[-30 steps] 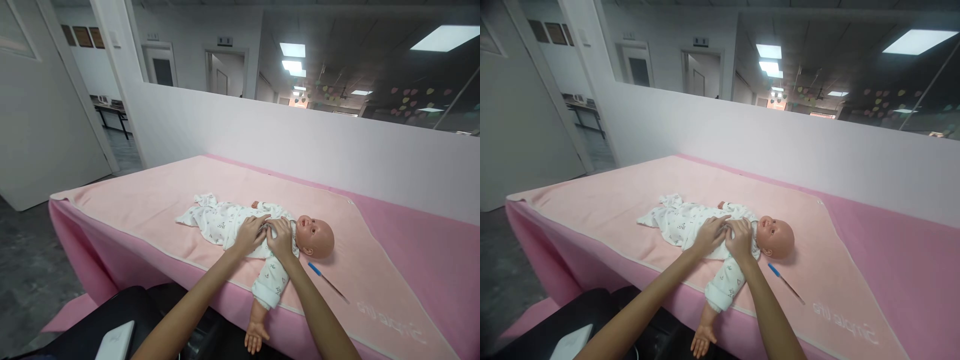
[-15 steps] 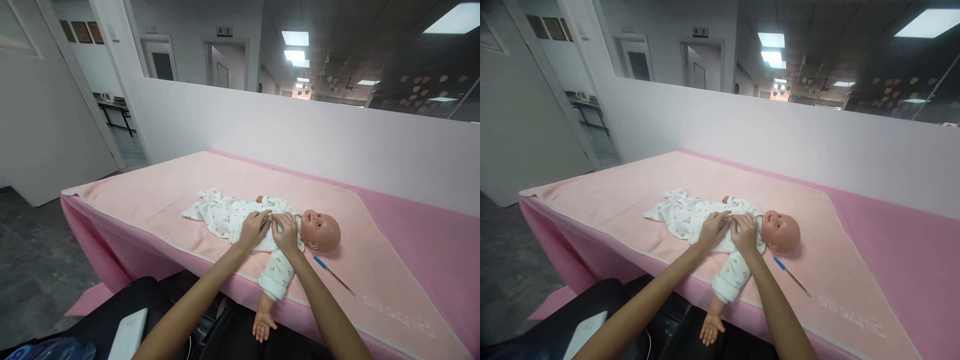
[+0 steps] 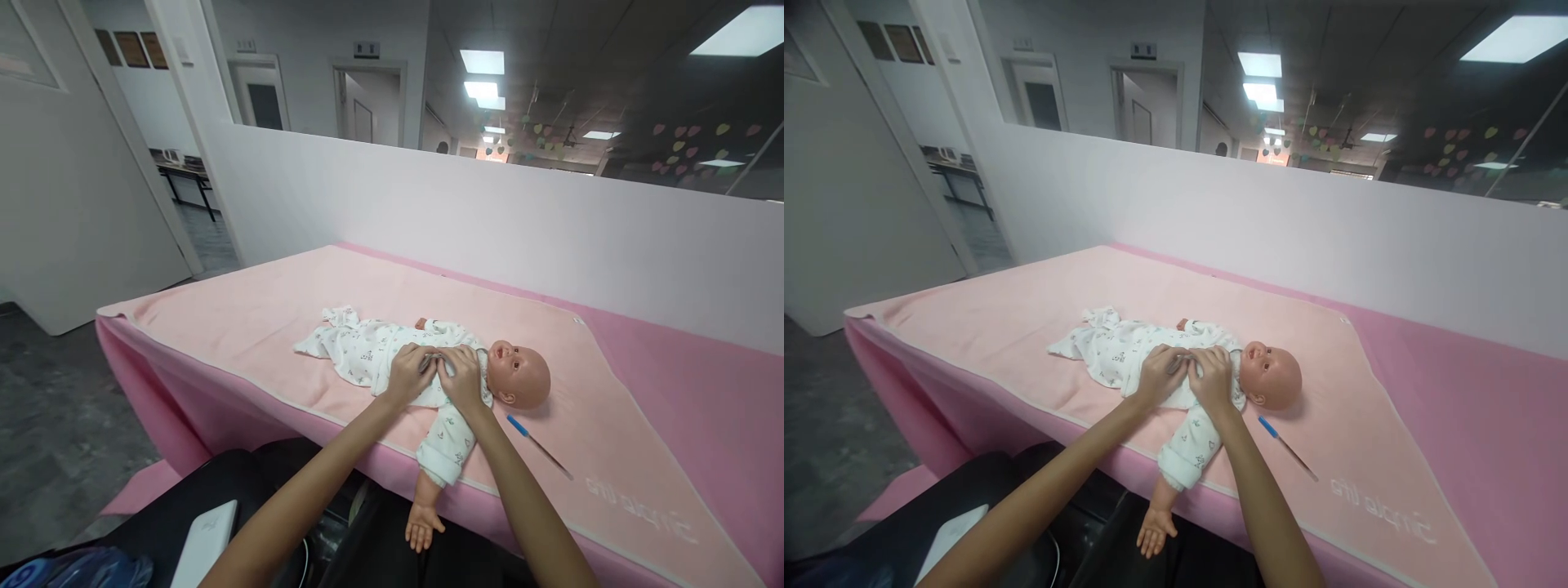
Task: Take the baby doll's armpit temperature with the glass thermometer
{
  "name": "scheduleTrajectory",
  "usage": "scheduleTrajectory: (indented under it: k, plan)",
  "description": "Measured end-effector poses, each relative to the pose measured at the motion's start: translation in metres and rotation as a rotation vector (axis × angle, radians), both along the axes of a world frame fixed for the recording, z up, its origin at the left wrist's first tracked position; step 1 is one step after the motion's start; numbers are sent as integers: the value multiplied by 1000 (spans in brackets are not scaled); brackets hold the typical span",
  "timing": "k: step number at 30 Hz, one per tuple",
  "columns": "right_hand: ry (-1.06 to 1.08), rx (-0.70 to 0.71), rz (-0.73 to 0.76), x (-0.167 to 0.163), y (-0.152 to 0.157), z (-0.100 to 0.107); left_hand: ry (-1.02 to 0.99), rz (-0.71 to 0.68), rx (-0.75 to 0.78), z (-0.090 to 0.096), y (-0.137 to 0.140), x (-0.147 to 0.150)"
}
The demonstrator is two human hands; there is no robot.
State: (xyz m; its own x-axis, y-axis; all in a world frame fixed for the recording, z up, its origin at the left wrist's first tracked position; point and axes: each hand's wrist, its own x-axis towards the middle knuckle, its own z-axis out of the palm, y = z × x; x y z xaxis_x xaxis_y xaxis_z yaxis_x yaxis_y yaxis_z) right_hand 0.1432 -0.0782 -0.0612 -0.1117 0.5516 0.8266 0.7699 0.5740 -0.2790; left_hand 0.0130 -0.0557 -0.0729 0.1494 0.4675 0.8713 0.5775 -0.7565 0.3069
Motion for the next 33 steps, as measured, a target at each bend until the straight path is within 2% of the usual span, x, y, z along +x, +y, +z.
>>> scheduleTrajectory:
  k: [9,18,33]
  plan:
    - [36,26,-37,-1,1,3,82,89,-13,6,-3,0]
    - [24,-40,-26,0,0,4,62,171,-30,10,-5,3]
    - [-47,-73,-75,4,3,-1,99,19,-110,3,-1,-1]
